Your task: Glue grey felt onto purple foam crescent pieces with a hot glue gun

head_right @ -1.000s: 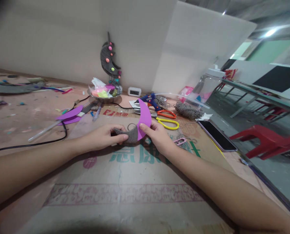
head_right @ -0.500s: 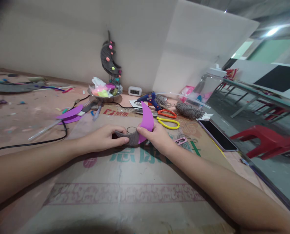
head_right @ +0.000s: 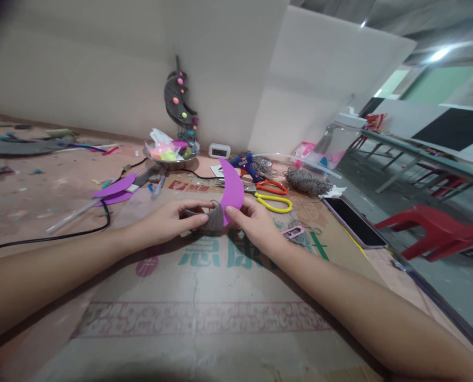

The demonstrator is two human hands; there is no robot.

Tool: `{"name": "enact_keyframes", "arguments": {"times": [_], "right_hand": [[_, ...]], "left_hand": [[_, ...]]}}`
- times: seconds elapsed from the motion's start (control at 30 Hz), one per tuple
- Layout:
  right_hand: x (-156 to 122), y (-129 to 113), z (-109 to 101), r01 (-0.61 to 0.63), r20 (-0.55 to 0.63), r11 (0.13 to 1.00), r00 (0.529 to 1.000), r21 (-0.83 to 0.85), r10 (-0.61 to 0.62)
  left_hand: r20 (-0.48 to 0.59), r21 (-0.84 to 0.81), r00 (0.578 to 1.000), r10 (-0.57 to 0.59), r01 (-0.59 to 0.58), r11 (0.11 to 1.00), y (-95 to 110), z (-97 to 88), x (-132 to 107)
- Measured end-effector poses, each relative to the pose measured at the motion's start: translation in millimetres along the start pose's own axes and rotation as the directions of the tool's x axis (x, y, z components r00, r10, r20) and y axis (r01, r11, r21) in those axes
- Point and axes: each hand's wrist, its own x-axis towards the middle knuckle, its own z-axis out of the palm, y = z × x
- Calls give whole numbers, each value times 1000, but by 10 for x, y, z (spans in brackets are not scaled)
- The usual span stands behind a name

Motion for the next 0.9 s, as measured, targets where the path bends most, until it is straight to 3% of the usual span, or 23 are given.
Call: {"name": "enact_keyframes", "arguments": {"times": [0.13, 0.27, 0.57, 0.9], "right_hand": [[0, -21, 10, 6, 10, 999, 1000, -54, -5], [21, 20, -1, -2, -42, 998, 999, -69, -1], [-12, -22, -5, 7, -20, 999, 1000, -36, -8], [-26, -27, -6, 20, -53, 996, 998, -89, -24]], "left_hand": [[-45, -61, 995, 94, -97, 993, -52, 17, -5], [-41, -46, 992, 118, -120, 992, -59, 26, -26], [-166, -14, 985, -43, 41, 999, -48, -2, 16], [-216, -122, 975, -53, 27, 992, 10, -17, 32]]}}
